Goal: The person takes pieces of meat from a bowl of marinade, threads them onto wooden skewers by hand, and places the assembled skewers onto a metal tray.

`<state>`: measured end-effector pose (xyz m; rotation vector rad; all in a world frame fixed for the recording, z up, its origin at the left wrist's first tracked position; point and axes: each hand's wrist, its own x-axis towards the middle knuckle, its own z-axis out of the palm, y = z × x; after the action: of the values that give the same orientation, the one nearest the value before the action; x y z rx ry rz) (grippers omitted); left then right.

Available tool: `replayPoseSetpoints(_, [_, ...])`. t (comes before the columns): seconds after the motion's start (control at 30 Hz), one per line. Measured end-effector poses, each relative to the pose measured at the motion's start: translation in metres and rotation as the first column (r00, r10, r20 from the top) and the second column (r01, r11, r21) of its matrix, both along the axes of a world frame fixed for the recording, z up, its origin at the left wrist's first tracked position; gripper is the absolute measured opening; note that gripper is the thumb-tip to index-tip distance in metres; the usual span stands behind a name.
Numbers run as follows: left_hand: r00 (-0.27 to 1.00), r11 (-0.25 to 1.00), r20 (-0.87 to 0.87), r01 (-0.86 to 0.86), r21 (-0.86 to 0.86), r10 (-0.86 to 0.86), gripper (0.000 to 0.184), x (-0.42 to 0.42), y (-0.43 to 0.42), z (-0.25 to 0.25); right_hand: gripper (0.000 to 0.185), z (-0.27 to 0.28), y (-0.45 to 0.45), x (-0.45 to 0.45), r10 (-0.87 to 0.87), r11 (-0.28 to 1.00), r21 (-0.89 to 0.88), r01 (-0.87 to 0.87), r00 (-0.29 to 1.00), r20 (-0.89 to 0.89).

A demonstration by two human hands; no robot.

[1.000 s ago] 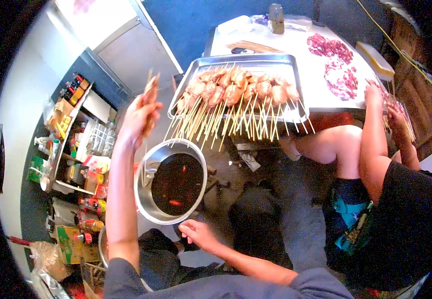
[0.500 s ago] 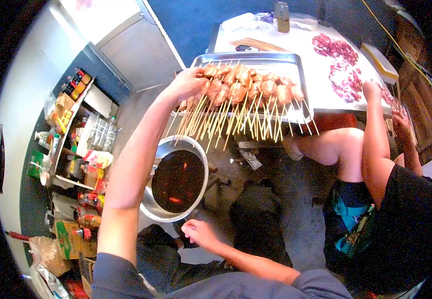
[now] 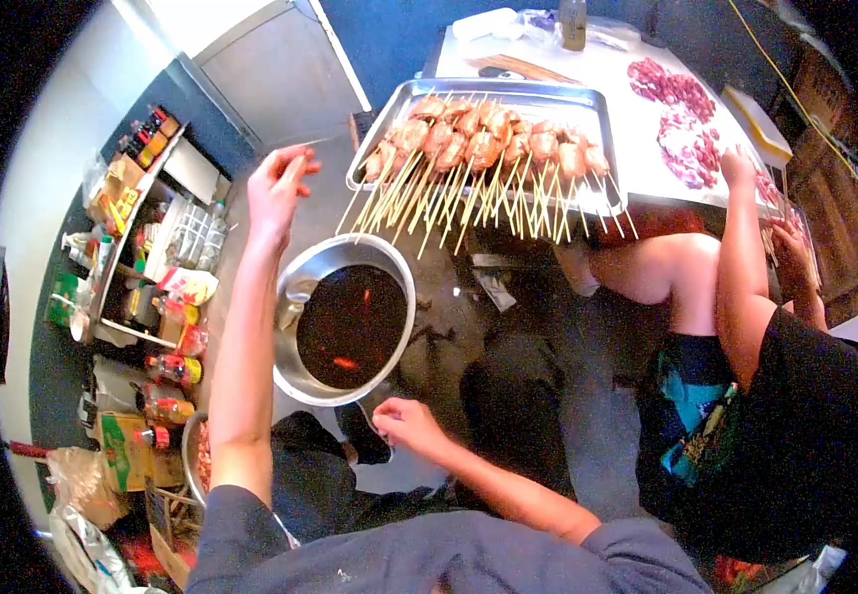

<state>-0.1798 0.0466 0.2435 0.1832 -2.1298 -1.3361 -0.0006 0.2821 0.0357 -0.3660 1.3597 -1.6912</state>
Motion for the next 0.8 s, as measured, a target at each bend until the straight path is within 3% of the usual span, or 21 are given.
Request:
replayPoseSetpoints(0.07, [0.999, 0.999, 0.045, -0.025, 0.028, 0.024, 0.015, 0.030, -0.019, -0.035, 0.023, 0.006, 0.005, -0.005, 0.046, 0.999, -0.007, -0.046, 0.999, -0.001])
replayPoseSetpoints(0.17, [0.948, 0.999, 0.317, -0.026, 0.033, 0.014, 0.013, 0.074, -0.038, -0.105, 0.025, 0.030, 0.021, -0.023, 0.158, 0.987, -0.004, -0.158, 0.987, 0.029])
replayPoseSetpoints(0.2, [0.862, 0.997, 0.506, 0.059, -0.039, -0.031, 0.014, 0.093, -0.031, -0.109, 0.025, 0.037, 0.027, -0.029, 0.187, 0.982, -0.006, -0.187, 0.980, 0.067])
replayPoseSetpoints(0.23, [0.848, 0.988, 0.519, 0.149, -0.030, -0.111, 0.014, 0.099, -0.046, -0.149, 0.027, 0.051, 0.034, -0.037, 0.203, 0.979, -0.034, -0.202, 0.977, 0.061])
replayPoseSetpoints(0.27, [0.781, 0.986, 0.613, 0.166, -0.024, -0.117, 0.015, 0.110, -0.036, -0.156, 0.028, 0.063, 0.042, -0.046, 0.201, 0.979, -0.024, -0.201, 0.979, 0.025])
replayPoseSetpoints(0.3, [0.753, 0.957, 0.642, 0.270, -0.103, -0.144, 0.016, 0.115, -0.044, -0.182, 0.029, 0.076, 0.050, -0.054, 0.200, 0.980, -0.013, -0.201, 0.980, -0.011])
replayPoseSetpoints(0.37, [0.756, 0.873, 0.639, 0.398, -0.280, -0.140, 0.018, 0.126, -0.036, -0.194, 0.029, 0.115, 0.070, -0.068, 0.152, 0.988, -0.012, -0.154, 0.985, -0.077])
replayPoseSetpoints(0.47, [0.731, 0.875, 0.655, 0.429, -0.225, -0.191, 0.021, 0.124, -0.031, -0.197, 0.028, 0.158, 0.101, -0.089, 0.134, 0.989, -0.051, -0.143, 0.981, -0.142])
replayPoseSetpoints(0.63, [0.864, 0.913, 0.469, 0.327, -0.246, -0.183, 0.019, 0.099, -0.032, -0.187, 0.024, 0.168, 0.124, -0.111, 0.038, 0.977, -0.193, -0.085, 0.971, -0.238])
replayPoseSetpoints(0.8, [0.902, 0.916, 0.371, 0.321, -0.242, -0.219, 0.019, 0.081, -0.025, -0.171, 0.020, 0.120, 0.140, -0.124, -0.379, 0.925, -0.051, 0.376, 0.920, -0.098])
